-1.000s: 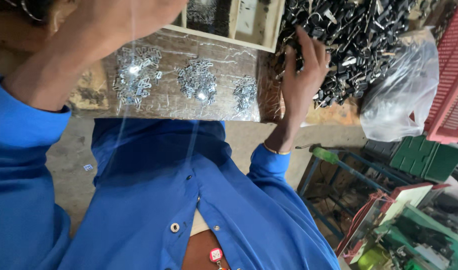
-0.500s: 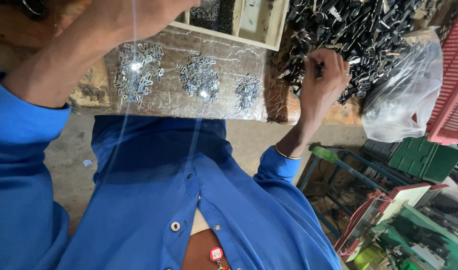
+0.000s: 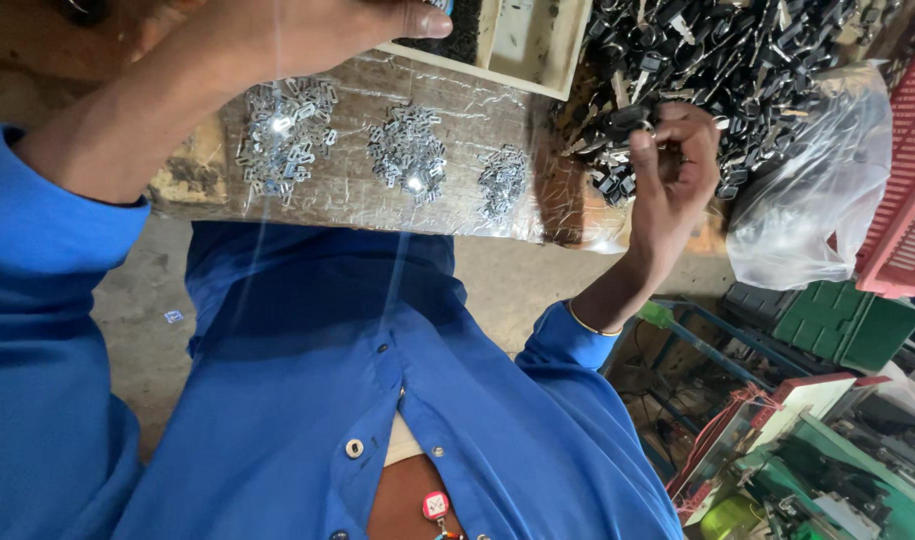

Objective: The person sits at a workbench assembling small lock components. They hold a cylindrical lock core in one hand and repeatedly pick tiny metal pins and springs from piles on the bench, inserting them one at a time into the lock body by hand.

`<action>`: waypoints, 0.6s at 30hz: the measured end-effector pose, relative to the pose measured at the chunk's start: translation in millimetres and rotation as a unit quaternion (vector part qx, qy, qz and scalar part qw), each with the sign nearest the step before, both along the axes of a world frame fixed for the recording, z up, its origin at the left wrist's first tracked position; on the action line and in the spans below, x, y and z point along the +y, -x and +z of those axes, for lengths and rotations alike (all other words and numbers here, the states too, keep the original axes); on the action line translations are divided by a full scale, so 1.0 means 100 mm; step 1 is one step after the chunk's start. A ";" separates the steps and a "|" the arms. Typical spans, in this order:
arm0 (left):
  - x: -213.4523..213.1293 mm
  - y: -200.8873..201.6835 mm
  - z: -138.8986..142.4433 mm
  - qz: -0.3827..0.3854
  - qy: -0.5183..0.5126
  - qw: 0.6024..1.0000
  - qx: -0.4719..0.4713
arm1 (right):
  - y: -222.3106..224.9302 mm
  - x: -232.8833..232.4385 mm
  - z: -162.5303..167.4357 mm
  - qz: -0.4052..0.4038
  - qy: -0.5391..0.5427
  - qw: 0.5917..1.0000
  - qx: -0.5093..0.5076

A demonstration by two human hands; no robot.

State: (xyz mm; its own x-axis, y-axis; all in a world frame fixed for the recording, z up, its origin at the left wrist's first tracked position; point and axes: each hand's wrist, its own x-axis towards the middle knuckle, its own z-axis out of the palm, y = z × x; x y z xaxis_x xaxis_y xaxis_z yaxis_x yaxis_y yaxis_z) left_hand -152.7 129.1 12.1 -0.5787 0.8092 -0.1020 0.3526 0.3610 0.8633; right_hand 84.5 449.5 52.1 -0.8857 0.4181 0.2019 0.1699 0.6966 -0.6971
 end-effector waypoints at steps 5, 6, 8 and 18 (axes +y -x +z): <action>0.01 0.00 -0.01 0.006 -0.022 1.000 0.004 | 0.09 0.00 -0.06 -0.038 -0.029 0.998 -0.027; -0.01 0.01 -0.01 0.003 -0.049 0.999 0.021 | 0.09 -0.01 -0.07 -0.037 0.009 0.999 -0.025; -0.02 0.00 -0.01 0.015 -0.051 0.999 0.001 | 0.09 -0.03 -0.07 -0.031 0.041 0.998 -0.028; -0.02 -0.01 -0.03 0.036 0.000 0.999 -0.015 | 0.25 -0.67 -0.20 0.102 0.106 0.989 -0.005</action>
